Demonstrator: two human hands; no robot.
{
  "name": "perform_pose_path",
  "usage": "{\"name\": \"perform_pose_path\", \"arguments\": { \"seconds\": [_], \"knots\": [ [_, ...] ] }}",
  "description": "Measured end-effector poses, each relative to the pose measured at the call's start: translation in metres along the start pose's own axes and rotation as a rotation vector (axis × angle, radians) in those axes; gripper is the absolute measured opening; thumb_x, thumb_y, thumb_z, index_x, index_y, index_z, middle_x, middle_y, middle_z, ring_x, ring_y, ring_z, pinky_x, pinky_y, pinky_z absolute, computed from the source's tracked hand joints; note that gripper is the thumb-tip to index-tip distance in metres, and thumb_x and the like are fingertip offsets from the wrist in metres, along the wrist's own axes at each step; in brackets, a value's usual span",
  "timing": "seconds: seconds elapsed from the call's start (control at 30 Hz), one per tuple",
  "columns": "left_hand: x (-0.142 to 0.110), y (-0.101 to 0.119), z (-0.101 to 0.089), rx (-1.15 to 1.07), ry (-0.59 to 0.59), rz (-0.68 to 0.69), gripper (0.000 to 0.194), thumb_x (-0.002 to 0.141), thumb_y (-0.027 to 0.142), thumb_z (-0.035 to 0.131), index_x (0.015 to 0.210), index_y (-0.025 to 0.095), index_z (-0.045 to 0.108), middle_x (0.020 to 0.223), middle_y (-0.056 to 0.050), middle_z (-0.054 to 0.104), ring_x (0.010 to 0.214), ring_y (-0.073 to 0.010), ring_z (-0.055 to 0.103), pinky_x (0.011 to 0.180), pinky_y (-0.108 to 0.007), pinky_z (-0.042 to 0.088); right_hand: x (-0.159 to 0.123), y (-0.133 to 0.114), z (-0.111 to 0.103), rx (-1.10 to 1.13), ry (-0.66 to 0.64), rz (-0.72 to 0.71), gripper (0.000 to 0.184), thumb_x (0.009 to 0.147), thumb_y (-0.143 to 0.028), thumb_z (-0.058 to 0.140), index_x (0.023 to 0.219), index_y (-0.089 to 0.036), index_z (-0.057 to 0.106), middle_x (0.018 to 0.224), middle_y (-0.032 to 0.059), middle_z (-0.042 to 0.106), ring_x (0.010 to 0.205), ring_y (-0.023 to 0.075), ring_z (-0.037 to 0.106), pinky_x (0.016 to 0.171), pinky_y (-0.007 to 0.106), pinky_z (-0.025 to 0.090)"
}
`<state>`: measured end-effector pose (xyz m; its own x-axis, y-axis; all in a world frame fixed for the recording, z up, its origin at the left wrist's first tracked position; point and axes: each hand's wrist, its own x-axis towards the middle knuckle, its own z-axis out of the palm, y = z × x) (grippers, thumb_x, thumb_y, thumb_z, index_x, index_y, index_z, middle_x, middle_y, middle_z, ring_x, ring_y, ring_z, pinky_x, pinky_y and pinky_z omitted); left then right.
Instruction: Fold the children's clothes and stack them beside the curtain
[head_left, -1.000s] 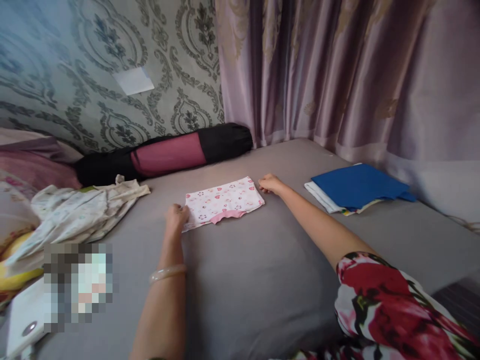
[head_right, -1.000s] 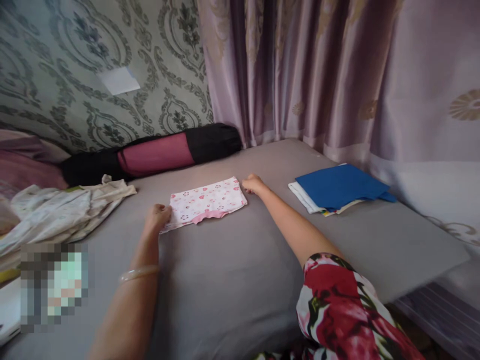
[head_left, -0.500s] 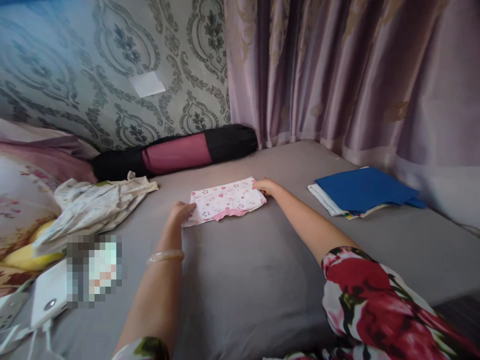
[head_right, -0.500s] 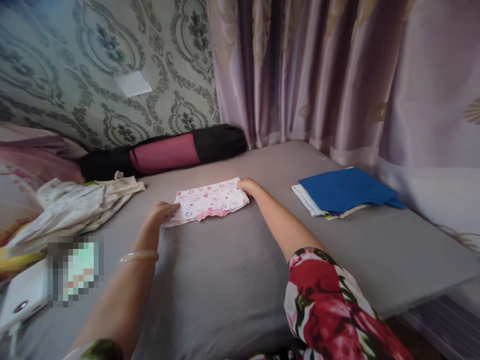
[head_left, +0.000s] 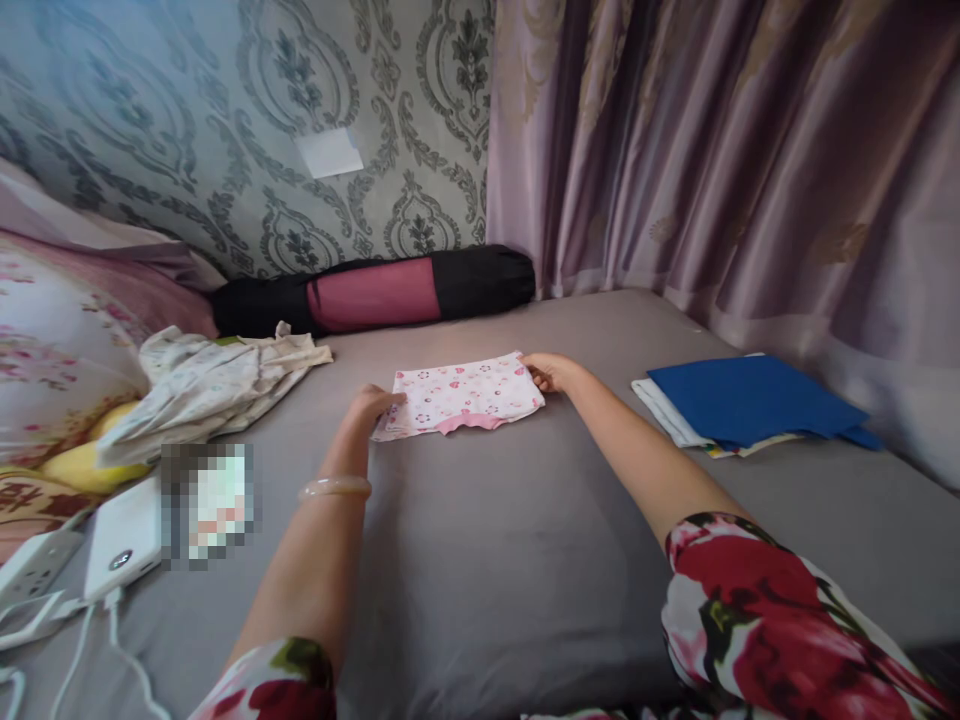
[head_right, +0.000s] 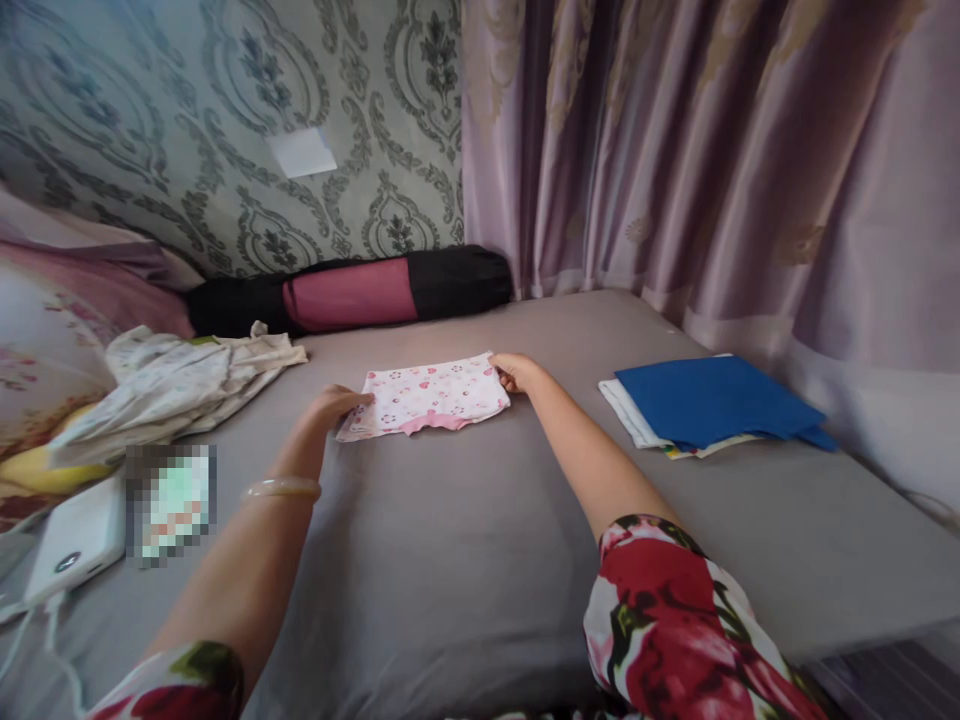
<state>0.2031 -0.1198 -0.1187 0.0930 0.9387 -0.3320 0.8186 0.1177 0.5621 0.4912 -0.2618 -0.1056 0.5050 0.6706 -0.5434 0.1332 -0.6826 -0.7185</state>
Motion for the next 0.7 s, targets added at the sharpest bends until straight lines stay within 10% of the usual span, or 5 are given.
{"name": "perform_pose_path", "arguments": {
  "seconds": [0.43, 0.7],
  "knots": [
    [-0.019, 0.027, -0.024, 0.110, 0.044, 0.218, 0.018, 0.057, 0.028, 0.077, 0.053, 0.016, 0.065, 0.050, -0.002, 0.055, 0.058, -0.0176, 0.055, 0.053, -0.026, 0.037, -0.011, 0.000, -0.006, -0.015, 0.051, -0.013, 0.035, 0.086, -0.021, 0.068, 0.062, -0.018, 0.043, 0.047, -0.0104, 0.034, 0.041, 0.0031, 0.026, 0.038, 0.015, 0.019],
    [-0.041, 0.068, -0.007, -0.099, -0.013, 0.279, 0.022, 0.057, 0.036, 0.080, 0.059, 0.017, 0.069, 0.044, 0.003, 0.045, 0.045, -0.0087, 0.034, 0.045, -0.024, 0.025, -0.044, -0.007, -0.058, -0.138, 0.232, -0.071, 0.042, 0.074, -0.019, 0.079, 0.059, -0.019, 0.041, 0.046, -0.0115, 0.029, 0.043, 0.0031, 0.021, 0.040, 0.018, 0.015]
  ]
}}
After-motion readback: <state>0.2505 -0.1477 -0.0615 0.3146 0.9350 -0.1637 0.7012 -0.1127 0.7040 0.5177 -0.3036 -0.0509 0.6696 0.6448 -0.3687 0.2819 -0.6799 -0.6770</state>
